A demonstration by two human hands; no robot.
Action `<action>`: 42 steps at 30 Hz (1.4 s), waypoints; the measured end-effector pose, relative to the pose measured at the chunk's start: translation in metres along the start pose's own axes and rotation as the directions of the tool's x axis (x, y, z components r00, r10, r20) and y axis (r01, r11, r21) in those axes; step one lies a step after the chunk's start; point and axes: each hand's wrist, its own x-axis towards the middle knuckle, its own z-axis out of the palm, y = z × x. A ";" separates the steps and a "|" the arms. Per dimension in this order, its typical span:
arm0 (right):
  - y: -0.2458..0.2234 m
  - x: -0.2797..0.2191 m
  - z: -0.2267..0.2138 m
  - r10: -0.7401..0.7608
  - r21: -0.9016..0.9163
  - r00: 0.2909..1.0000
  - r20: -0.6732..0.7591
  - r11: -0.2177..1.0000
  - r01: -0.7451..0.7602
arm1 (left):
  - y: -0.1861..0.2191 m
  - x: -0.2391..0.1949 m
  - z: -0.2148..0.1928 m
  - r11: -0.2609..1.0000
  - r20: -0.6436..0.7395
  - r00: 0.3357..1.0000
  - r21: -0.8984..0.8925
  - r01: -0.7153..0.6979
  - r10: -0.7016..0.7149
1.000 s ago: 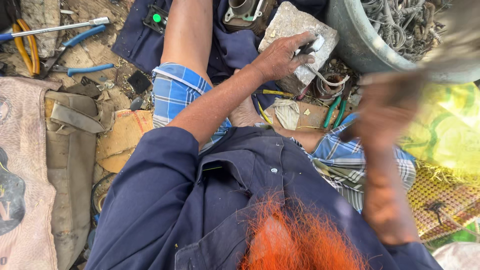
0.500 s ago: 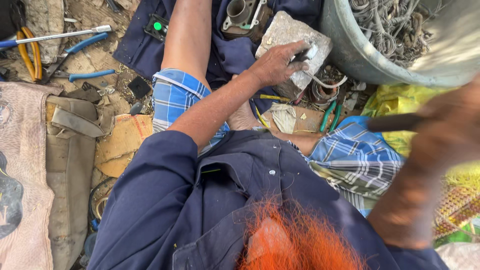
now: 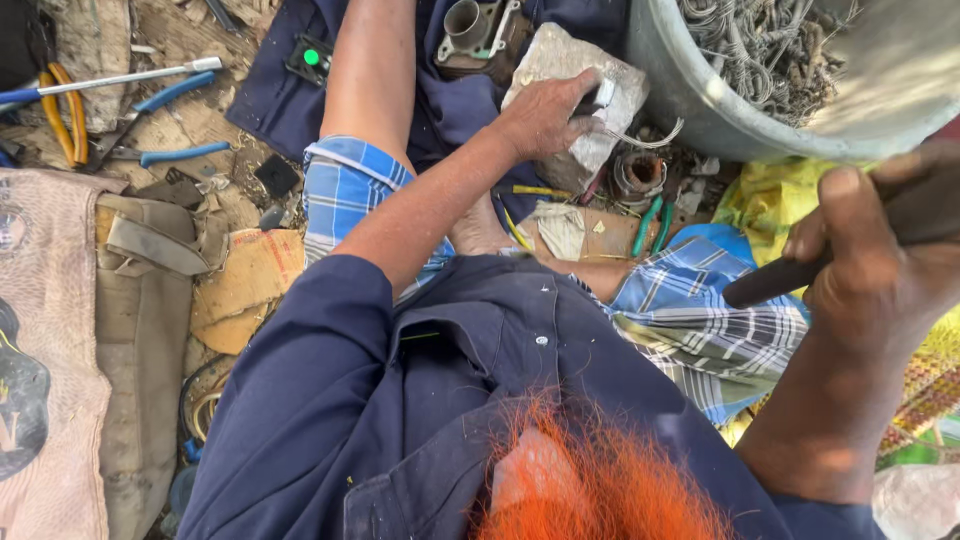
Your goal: The person sits on the ground and uses a hammer and a stone to crush a coiled metal wire. They then use pliers to cut and straighten the wire strands, separating them into smaller pieces.
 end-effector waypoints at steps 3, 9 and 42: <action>0.028 -0.015 -0.011 -0.017 0.006 0.999 0.034 1.000 0.017 | 0.001 0.010 -0.014 0.992 0.060 0.991 0.005 0.123 -0.123; 0.130 -0.054 -0.019 0.366 -0.249 0.923 0.119 0.911 -0.329 | 0.006 0.008 -0.013 0.992 -0.001 0.996 -0.080 0.094 -0.094; 0.099 0.028 -0.037 0.072 -0.287 0.965 0.254 0.958 0.003 | -0.001 -0.008 -0.003 0.993 -0.052 0.994 0.070 -0.090 0.094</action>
